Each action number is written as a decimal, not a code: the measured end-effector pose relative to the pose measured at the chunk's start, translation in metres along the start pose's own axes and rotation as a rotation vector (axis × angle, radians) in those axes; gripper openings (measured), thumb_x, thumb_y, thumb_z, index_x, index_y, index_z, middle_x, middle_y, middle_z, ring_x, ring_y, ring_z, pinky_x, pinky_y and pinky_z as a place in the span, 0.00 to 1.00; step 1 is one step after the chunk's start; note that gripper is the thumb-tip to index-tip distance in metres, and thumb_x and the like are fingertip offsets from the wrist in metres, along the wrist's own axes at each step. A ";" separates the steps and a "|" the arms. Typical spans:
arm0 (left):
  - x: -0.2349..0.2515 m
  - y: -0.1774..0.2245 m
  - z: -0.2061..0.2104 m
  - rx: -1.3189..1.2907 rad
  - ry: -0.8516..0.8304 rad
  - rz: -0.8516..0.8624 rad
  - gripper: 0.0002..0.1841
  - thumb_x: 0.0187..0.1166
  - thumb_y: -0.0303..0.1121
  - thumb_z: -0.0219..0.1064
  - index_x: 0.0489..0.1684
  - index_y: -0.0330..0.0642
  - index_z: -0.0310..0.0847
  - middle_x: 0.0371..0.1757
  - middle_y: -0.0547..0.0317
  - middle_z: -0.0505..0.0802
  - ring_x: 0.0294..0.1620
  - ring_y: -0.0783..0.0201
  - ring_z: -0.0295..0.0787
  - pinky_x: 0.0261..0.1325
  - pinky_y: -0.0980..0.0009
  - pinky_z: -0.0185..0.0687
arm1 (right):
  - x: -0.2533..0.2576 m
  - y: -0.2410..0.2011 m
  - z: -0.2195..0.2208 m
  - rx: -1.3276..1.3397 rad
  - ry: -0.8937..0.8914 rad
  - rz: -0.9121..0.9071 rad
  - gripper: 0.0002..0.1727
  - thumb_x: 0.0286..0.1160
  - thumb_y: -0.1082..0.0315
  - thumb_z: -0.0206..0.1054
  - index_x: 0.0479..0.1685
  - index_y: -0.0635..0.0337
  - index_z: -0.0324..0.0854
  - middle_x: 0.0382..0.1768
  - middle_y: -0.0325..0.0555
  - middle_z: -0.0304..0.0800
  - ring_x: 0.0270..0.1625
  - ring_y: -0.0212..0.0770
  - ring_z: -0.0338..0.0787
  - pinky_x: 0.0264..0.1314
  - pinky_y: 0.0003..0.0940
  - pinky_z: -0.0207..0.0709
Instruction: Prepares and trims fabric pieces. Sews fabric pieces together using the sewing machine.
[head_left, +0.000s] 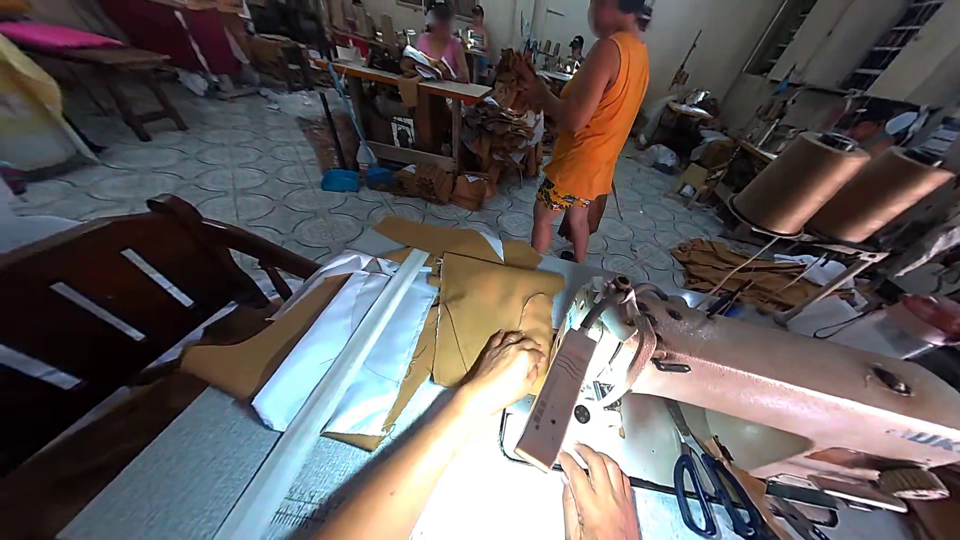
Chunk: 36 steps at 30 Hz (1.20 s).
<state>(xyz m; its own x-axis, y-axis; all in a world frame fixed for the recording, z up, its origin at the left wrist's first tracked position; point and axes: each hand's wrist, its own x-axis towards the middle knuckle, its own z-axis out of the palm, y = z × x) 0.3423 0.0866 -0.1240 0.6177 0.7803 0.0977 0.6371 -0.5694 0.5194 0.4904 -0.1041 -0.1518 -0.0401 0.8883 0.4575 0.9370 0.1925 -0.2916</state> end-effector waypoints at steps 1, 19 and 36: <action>0.003 0.010 -0.007 0.029 -0.053 -0.053 0.18 0.87 0.33 0.54 0.62 0.38 0.88 0.68 0.46 0.89 0.80 0.44 0.75 0.86 0.40 0.52 | 0.000 0.000 0.000 0.000 -0.002 -0.002 0.17 0.67 0.74 0.65 0.53 0.59 0.95 0.55 0.59 0.94 0.58 0.64 0.91 0.61 0.56 0.83; 0.035 -0.035 -0.015 -0.301 0.369 -0.243 0.16 0.88 0.33 0.59 0.52 0.28 0.88 0.60 0.36 0.90 0.70 0.43 0.83 0.81 0.49 0.68 | 0.073 0.045 -0.006 0.280 -0.136 0.134 0.14 0.75 0.71 0.67 0.50 0.73 0.89 0.48 0.65 0.93 0.57 0.59 0.92 0.67 0.56 0.81; 0.017 -0.037 0.000 -0.443 0.408 -0.112 0.16 0.86 0.36 0.62 0.48 0.29 0.88 0.51 0.42 0.92 0.58 0.55 0.88 0.70 0.58 0.78 | 0.116 0.057 0.008 0.302 -0.547 0.394 0.23 0.87 0.65 0.61 0.72 0.74 0.77 0.70 0.65 0.83 0.77 0.51 0.80 0.83 0.43 0.66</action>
<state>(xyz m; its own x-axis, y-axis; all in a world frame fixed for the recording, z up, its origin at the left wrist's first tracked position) 0.3291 0.1208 -0.1412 0.2757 0.9153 0.2935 0.3815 -0.3844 0.8407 0.5363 0.0132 -0.1226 0.0385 0.9811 -0.1897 0.7845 -0.1473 -0.6024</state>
